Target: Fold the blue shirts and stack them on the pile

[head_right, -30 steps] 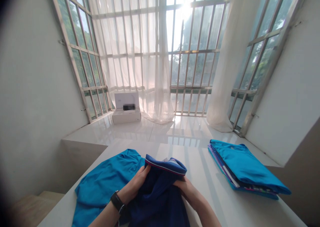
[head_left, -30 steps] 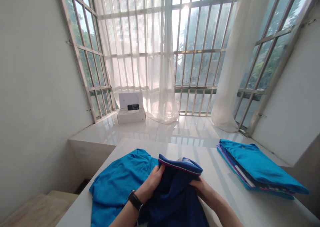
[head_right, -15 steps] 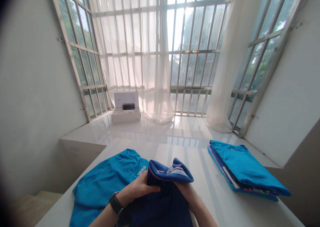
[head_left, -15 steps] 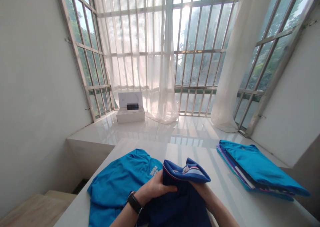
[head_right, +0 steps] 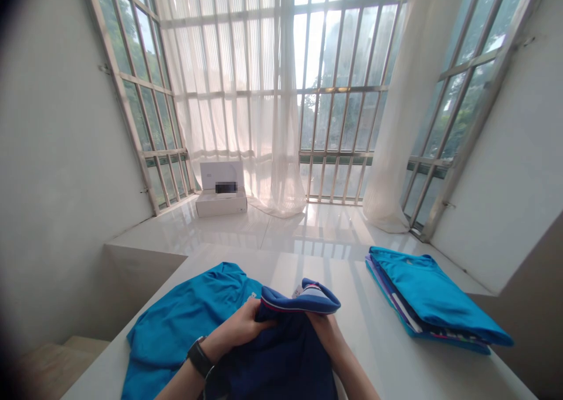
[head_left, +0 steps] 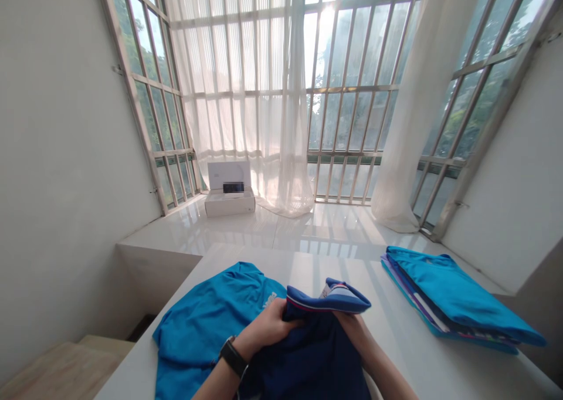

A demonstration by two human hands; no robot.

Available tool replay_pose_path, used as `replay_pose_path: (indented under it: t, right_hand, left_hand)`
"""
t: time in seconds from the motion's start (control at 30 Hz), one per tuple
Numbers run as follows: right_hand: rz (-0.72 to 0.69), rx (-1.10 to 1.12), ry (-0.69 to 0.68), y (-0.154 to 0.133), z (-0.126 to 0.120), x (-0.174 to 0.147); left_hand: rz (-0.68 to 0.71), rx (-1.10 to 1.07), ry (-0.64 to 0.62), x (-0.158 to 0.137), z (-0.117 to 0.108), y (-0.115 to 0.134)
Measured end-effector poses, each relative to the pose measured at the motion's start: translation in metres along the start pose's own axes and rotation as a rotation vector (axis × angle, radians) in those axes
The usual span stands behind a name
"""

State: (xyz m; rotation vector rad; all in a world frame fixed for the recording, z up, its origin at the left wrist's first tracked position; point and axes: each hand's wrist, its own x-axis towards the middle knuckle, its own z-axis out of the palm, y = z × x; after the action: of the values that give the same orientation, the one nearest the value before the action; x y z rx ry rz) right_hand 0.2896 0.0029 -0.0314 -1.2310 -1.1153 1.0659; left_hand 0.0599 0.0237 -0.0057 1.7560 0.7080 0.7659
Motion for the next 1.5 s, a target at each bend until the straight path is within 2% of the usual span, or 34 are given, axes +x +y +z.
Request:
replay_pose_path:
  t: [0.13,0.3,0.43,0.67,0.8,0.93,1.07,1.2,1.37,1.5]
  right_hand:
    - [0.024,0.04,-0.016,-0.003,0.001,-0.001]
    - [0.048,0.064,0.063,-0.003,0.003,0.0]
    - [0.048,0.054,0.062,0.0,0.001,0.002]
    - [0.046,0.089,0.068,0.004,0.001,0.001]
    - [0.048,0.097,0.068,0.005,0.0,0.002]
    - [0.052,0.066,0.055,0.007,-0.002,0.004]
    - [0.05,0.034,0.058,0.01,-0.003,0.005]
    - [-0.026,-0.025,0.065,0.011,-0.003,0.006]
    - [-0.161,-0.086,0.044,0.003,-0.005,0.005]
    - [-0.2,-0.016,0.007,-0.006,-0.01,-0.005]
  left_hand:
    - [0.032,-0.006,0.009,0.0,0.002,0.001]
    - [0.05,-0.105,-0.043,-0.001,0.007,0.013]
    - [0.058,-0.148,-0.052,-0.001,0.008,0.015]
    - [0.084,-0.124,-0.044,0.0,0.007,0.006]
    - [0.088,-0.109,-0.047,0.0,0.006,0.01]
    - [0.089,-0.088,-0.041,0.0,0.006,0.014]
    - [0.086,-0.068,-0.036,0.0,0.006,0.007]
    - [0.07,-0.031,-0.03,0.003,0.003,-0.001]
    - [0.064,-0.045,0.043,0.005,-0.007,-0.006]
    - [-0.055,0.009,0.209,-0.01,-0.015,-0.008]
